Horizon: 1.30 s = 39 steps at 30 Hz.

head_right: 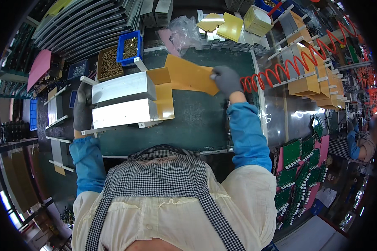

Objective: Assembling an orange and white electronic enclosure using an air-powered screwdriver.

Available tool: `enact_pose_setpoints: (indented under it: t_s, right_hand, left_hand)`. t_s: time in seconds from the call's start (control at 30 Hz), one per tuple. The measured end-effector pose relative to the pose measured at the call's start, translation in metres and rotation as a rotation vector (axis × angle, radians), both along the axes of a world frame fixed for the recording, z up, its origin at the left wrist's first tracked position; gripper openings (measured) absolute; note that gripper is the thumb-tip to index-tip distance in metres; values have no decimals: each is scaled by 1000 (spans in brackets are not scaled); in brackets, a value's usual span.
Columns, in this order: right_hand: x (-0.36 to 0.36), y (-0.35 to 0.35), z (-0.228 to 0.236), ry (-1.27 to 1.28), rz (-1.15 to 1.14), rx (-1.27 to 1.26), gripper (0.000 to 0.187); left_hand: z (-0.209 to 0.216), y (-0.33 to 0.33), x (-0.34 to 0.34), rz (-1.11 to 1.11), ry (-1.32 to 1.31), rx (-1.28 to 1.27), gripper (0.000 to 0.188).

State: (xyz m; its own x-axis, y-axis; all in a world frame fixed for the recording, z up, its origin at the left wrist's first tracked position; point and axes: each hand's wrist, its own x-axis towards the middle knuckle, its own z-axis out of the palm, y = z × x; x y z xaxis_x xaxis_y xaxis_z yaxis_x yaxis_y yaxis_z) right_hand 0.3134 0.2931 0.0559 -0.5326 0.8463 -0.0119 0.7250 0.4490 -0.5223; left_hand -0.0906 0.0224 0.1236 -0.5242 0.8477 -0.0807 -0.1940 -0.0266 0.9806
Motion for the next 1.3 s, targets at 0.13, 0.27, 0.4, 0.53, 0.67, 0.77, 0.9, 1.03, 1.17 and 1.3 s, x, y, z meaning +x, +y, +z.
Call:
enact_pose_setpoints:
  t_s: [0.13,0.27,0.4,0.53,0.67,0.77,0.9,1.03,1.17,1.3]
  right_hand:
    - [9,-52,73,964,-358,-211,30]
    - [-16,-120,129,1534,-255,-288,24]
    - [-61,-207,161,1582,21,-670,10]
    - [-117,-246,158,1089,465,-491,4]
    - [-129,-243,141,873,1028,-158,12]
    - [-88,-201,121,688,829,82,16]
    - [29,-178,140,1063,-253,213,23]
    - [87,-188,68,566,-279,-180,41]
    - [36,-190,-13,-74,326,-75,86]
    - [-15,-211,-37,-565,545,-28,102]
  left_hand:
    - [9,14,0,-66,92,-93,47]
    - [5,12,1,-8,45,-118,42]
    - [9,13,4,-20,19,-11,43]
    - [14,5,-11,29,153,16,45]
    - [6,7,-27,-43,228,-75,48]
    - [-19,17,-42,-171,232,-144,53]
    - [-13,17,-22,-222,37,-229,48]
    - [-13,19,-13,-224,20,-221,44]
    - [-7,14,2,-150,-16,-229,44]
    - [-7,8,0,-116,52,-278,46]
